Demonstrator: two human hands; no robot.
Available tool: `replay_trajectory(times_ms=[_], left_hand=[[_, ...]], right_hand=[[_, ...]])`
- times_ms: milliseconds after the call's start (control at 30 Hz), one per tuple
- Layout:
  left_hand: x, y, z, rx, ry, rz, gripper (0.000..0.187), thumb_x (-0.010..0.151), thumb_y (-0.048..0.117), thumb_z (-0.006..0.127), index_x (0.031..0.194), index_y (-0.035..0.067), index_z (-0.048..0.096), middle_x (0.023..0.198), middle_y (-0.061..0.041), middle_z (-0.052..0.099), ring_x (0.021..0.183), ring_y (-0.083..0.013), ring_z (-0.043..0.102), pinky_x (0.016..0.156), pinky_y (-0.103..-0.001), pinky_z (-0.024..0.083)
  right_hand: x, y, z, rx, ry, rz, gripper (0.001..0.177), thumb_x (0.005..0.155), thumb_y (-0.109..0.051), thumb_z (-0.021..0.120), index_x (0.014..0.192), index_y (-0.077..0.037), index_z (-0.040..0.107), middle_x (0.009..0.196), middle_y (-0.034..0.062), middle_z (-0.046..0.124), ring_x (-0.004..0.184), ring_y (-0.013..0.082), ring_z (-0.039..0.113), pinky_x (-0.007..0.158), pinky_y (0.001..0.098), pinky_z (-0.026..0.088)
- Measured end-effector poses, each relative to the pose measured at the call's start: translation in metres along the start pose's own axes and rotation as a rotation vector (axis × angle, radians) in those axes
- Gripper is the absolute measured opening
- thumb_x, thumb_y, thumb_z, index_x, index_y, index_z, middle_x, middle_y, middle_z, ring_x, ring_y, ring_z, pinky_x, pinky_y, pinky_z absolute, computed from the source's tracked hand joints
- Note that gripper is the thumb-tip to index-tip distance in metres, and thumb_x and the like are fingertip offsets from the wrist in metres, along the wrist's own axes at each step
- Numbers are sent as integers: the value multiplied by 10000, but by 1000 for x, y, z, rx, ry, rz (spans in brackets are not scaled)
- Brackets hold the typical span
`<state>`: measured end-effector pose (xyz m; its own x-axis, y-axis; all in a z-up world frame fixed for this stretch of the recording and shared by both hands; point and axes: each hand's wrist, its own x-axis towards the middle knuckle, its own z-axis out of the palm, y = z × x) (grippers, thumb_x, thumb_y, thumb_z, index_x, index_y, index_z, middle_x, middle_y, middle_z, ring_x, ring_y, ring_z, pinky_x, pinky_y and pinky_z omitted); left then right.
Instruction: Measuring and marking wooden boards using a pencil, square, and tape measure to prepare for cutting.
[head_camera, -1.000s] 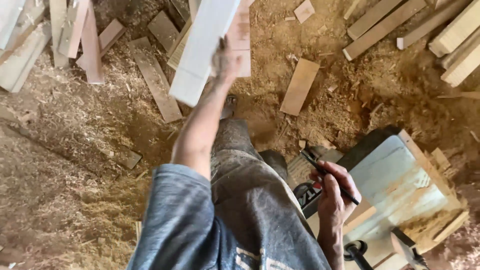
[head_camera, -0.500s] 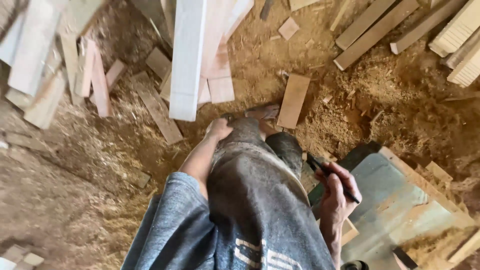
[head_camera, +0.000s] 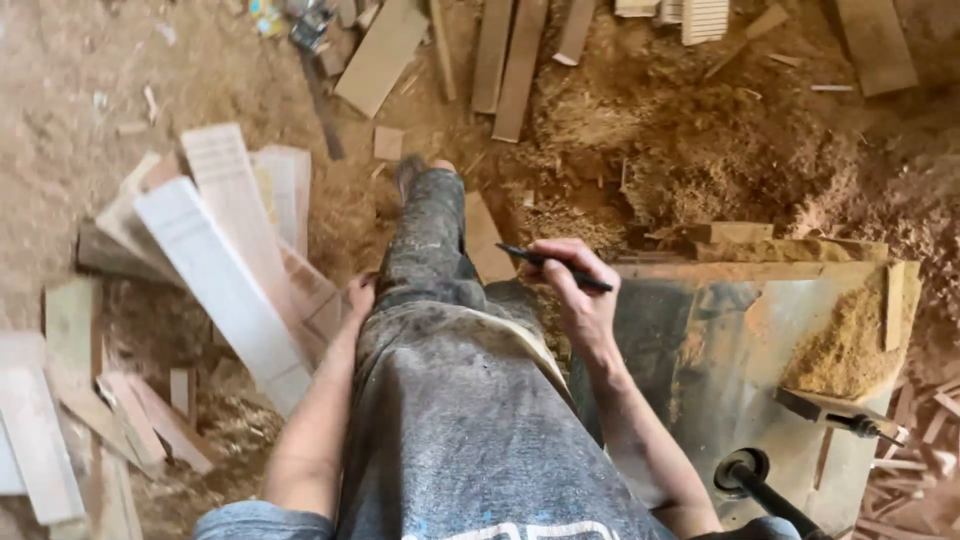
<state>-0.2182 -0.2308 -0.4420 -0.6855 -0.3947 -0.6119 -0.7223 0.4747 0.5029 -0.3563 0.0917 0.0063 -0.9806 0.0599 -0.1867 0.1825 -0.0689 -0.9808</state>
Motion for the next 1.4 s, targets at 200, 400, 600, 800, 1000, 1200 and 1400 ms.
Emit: replay_trajectory(times_ms=[200, 400, 600, 800, 1000, 1200, 1400], left_hand=[[81, 87, -51, 214, -240, -153, 524, 933, 721, 539, 1218, 332, 745, 1264, 7, 720, 1284, -267, 608, 1103, -469, 446], [181, 238, -84, 128, -288, -147, 608, 989, 637, 523, 1276, 143, 731, 1297, -148, 701, 1297, -362, 591, 1130, -470, 427], [258, 390, -102, 124, -390, -16, 493, 948, 629, 640, 1218, 233, 756, 1178, -86, 741, 1235, -317, 625, 1062, -451, 472], [246, 498, -106, 453, -696, -61, 856, 896, 728, 604, 1531, 163, 501, 1529, -174, 519, 1462, -320, 425, 1215, -456, 335], [264, 521, -65, 615, -737, -93, 889, 854, 728, 634, 1537, 174, 501, 1549, -229, 492, 1478, -357, 413, 1216, -470, 347], [282, 572, 4, 616, -566, -155, 642, 930, 591, 629, 1424, 182, 609, 1401, -164, 648, 1350, -321, 573, 1134, -467, 444], [320, 697, 142, 583, -647, -60, 522, 920, 391, 643, 1333, 72, 666, 1304, -217, 690, 1271, -411, 590, 1114, -454, 467]], right_hand=[[91, 5, -3, 44, 238, 117, 405, 1068, -220, 504, 992, 97, 744, 970, 253, 724, 826, 291, 730, 778, 461, 635], [209, 49, -59, -178, 541, 343, 391, 1098, -231, 489, 954, 18, 754, 794, 120, 671, 662, 146, 564, 603, 293, 479], [313, -11, -65, -384, 597, 534, 140, 987, -192, 705, 957, -68, 764, 648, 65, 637, 559, 79, 496, 478, 211, 375], [389, -52, -84, -496, 617, 483, 151, 965, -141, 743, 1098, -90, 792, 708, 47, 677, 697, 77, 561, 647, 234, 481], [405, 33, -174, -587, 727, 669, 129, 923, -270, 778, 992, -164, 808, 724, 41, 696, 688, 103, 592, 648, 294, 503], [500, 138, -254, -224, 774, 974, 675, 799, -365, 891, 1290, 39, 662, 1225, 232, 673, 1107, 292, 645, 922, 447, 545], [599, 281, -316, 162, 649, 1387, 788, 851, -556, 803, 1404, -23, 630, 1414, 203, 608, 1342, 346, 549, 1136, 465, 421]])
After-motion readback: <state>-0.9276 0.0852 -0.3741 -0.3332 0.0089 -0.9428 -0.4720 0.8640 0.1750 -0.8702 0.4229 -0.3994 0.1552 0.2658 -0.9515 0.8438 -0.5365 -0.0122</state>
